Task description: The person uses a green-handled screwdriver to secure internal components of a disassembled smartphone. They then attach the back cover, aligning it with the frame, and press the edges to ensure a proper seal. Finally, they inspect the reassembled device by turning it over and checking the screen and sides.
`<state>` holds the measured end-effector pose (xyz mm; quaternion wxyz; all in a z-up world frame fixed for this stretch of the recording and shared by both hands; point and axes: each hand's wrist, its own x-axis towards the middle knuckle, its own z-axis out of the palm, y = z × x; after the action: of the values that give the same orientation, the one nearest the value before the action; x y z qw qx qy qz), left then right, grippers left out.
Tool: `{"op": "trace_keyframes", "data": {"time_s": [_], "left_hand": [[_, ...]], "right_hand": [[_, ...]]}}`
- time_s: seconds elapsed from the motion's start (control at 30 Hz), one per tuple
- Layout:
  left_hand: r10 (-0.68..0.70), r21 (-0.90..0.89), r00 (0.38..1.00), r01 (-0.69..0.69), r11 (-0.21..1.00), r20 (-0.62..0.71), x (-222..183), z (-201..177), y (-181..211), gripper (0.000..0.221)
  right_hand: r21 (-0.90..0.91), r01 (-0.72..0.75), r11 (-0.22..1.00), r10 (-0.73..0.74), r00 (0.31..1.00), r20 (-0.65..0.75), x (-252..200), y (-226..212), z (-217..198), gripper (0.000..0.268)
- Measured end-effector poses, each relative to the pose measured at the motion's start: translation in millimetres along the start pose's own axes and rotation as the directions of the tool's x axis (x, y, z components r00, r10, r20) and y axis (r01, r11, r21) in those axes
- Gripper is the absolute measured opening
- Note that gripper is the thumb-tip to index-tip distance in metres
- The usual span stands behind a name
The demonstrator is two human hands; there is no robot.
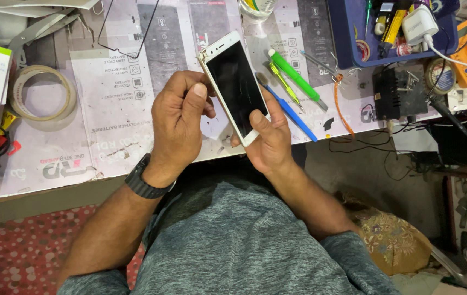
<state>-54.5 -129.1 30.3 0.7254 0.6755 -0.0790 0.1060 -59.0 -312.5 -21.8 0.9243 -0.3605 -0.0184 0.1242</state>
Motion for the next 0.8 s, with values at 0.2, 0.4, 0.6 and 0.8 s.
{"op": "trace_keyframes", "data": {"time_s": [0.2,0.4,0.6,0.8], "left_hand": [[-0.017,0.029,1.000,0.017,0.999,0.007,1,-4,-3,0.030],[-0.088,-0.036,0.996,0.088,0.995,0.004,-2,-5,-6,0.026],[-0.111,0.004,0.992,0.111,0.994,0.065,0,-14,0,0.022],[-0.114,0.046,0.991,0.111,0.993,0.070,1,-17,6,0.023]], "right_hand": [[-0.124,0.158,0.980,-0.155,0.987,0.028,-4,2,3,0.069],[-0.197,0.242,0.950,-0.240,0.970,0.036,-5,12,-2,0.067],[-0.209,0.253,0.944,-0.252,0.967,0.035,-5,11,-6,0.065],[-0.236,0.273,0.933,-0.263,0.962,0.075,-7,11,-1,0.065]]}}
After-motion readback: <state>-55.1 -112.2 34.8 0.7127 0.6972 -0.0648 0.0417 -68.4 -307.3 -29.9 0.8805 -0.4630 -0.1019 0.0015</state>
